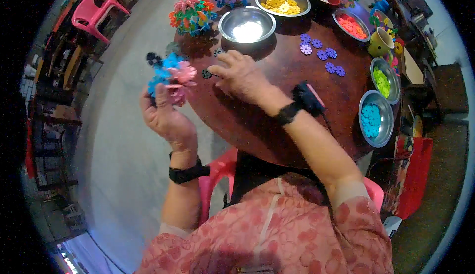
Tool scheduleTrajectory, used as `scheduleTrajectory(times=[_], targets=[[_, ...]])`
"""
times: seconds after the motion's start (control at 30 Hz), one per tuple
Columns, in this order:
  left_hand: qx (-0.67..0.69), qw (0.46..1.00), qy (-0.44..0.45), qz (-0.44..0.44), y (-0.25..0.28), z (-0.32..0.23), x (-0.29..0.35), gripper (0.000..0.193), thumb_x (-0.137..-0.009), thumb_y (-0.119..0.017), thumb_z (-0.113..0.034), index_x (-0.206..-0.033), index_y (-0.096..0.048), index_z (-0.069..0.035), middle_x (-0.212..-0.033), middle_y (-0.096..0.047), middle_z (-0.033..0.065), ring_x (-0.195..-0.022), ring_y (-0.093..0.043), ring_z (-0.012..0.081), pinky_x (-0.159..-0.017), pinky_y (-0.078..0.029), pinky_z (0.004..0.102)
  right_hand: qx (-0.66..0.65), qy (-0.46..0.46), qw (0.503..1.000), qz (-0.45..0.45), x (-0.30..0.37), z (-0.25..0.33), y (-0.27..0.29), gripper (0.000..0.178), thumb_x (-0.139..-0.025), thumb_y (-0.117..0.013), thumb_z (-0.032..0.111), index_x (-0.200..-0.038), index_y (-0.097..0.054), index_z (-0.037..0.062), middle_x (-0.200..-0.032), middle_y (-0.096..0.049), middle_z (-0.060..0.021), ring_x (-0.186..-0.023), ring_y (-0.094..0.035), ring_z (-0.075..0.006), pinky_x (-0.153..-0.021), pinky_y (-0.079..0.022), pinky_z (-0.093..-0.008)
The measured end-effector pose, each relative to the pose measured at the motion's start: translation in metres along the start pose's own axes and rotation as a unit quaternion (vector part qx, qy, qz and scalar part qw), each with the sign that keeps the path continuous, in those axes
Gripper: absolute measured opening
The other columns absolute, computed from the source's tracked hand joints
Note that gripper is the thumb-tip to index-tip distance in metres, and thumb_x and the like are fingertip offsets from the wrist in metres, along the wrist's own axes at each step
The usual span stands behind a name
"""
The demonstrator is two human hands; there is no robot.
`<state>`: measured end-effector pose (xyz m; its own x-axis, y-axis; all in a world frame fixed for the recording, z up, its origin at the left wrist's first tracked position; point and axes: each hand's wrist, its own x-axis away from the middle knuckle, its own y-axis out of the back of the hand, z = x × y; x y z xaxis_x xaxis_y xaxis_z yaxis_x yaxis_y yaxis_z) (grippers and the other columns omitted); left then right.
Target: Assemble a snowflake-shaped plastic building toy by snapping colorful pieces together.
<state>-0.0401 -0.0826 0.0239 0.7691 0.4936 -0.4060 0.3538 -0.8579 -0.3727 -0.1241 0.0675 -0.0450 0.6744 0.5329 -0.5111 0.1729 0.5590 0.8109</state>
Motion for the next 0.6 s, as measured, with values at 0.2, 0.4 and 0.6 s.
scheduleTrajectory(times=[0.2, 0.4, 0.6], targets=[[-0.009, 1.000, -0.010, -0.016, 0.012, 0.012, -0.007, 0.013, -0.093, -0.061, -0.015, -0.097, -0.057, -0.003, -0.087, -0.059, 0.0013, -0.077, -0.054, 0.0072, -0.069, -0.044, 0.0202, 0.106, -0.081, 0.991, 0.001, -0.035, 0.019, -0.029, 0.045, -0.081, -0.063, 0.042, -0.122, -0.057, 0.0226, -0.136, -0.043, -0.0139, -0.130, -0.033, -0.0383, -0.096, -0.032, -0.0611], [-0.139, 0.985, -0.010, 0.102, 0.007, 0.028, 0.003, 0.013, -0.085, -0.069, -0.013, -0.090, -0.061, -0.004, -0.080, -0.060, 0.0031, -0.072, -0.056, 0.0118, -0.064, -0.044, 0.0253, 0.082, -0.043, 0.996, -0.003, -0.018, -0.002, -0.043, 0.031, -0.080, -0.058, 0.027, -0.109, -0.061, 0.0189, -0.120, -0.052, -0.0105, -0.117, -0.045, -0.0312, -0.093, -0.038, -0.0514], [-0.317, 0.911, -0.095, 0.244, -0.010, 0.024, 0.017, 0.012, -0.079, -0.071, -0.021, -0.084, -0.066, -0.011, -0.078, -0.062, 0.0037, -0.074, -0.057, 0.0212, -0.071, -0.039, 0.0334, 0.040, -0.031, 0.999, 0.013, 0.063, -0.002, 0.030, 0.030, -0.081, -0.058, 0.011, -0.110, -0.059, 0.0103, -0.121, -0.054, -0.0105, -0.116, -0.048, -0.0325, -0.095, -0.043, -0.0376]])
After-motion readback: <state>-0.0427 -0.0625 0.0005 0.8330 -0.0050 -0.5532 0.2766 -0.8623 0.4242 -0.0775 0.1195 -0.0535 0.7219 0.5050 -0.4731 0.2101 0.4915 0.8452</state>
